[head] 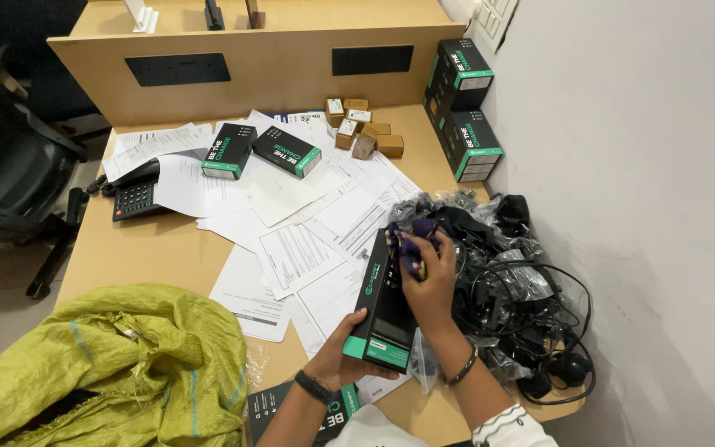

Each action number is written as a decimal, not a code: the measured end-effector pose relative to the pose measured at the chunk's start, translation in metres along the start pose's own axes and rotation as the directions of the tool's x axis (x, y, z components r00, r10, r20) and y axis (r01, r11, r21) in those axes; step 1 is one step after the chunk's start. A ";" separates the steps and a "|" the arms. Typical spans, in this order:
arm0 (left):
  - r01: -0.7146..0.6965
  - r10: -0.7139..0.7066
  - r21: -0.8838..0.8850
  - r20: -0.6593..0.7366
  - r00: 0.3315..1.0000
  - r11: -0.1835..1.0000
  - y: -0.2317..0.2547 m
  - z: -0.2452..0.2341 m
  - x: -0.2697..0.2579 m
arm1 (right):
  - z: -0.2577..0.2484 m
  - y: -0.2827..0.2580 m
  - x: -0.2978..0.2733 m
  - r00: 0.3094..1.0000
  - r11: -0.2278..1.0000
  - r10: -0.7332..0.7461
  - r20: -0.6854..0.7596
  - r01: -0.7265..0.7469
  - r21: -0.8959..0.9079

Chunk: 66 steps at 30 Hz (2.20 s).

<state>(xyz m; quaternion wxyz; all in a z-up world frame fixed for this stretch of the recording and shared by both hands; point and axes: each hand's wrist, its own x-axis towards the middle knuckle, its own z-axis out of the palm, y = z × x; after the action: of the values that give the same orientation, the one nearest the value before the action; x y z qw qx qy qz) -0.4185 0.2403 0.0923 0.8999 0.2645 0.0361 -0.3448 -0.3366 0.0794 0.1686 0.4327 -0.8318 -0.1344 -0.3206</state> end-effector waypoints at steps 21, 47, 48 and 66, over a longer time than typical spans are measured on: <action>-0.222 0.396 0.430 -0.373 0.839 0.875 0.019 0.017 0.019 | -0.022 0.060 -0.044 0.709 0.445 0.547 0.446 -0.697 0.562; 0.061 0.660 0.869 -0.416 0.626 0.490 -0.021 0.009 0.018 | 0.009 0.010 -0.031 0.972 0.995 -0.097 0.215 0.098 0.006; 0.040 0.660 0.876 -0.392 0.641 0.481 -0.023 0.014 0.016 | 0.007 0.014 -0.017 0.985 0.997 -0.071 0.154 0.074 -0.018; 0.078 0.693 0.886 -0.410 0.594 0.457 -0.007 0.024 0.011 | 0.010 -0.002 -0.039 0.942 0.964 -0.230 0.244 0.255 -0.076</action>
<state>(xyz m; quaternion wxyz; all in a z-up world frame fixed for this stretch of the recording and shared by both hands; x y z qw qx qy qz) -0.4173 0.2170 0.1073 0.6065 0.7767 0.1695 0.0129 -0.3627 0.0903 0.1404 0.3264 -0.8625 -0.2684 -0.2785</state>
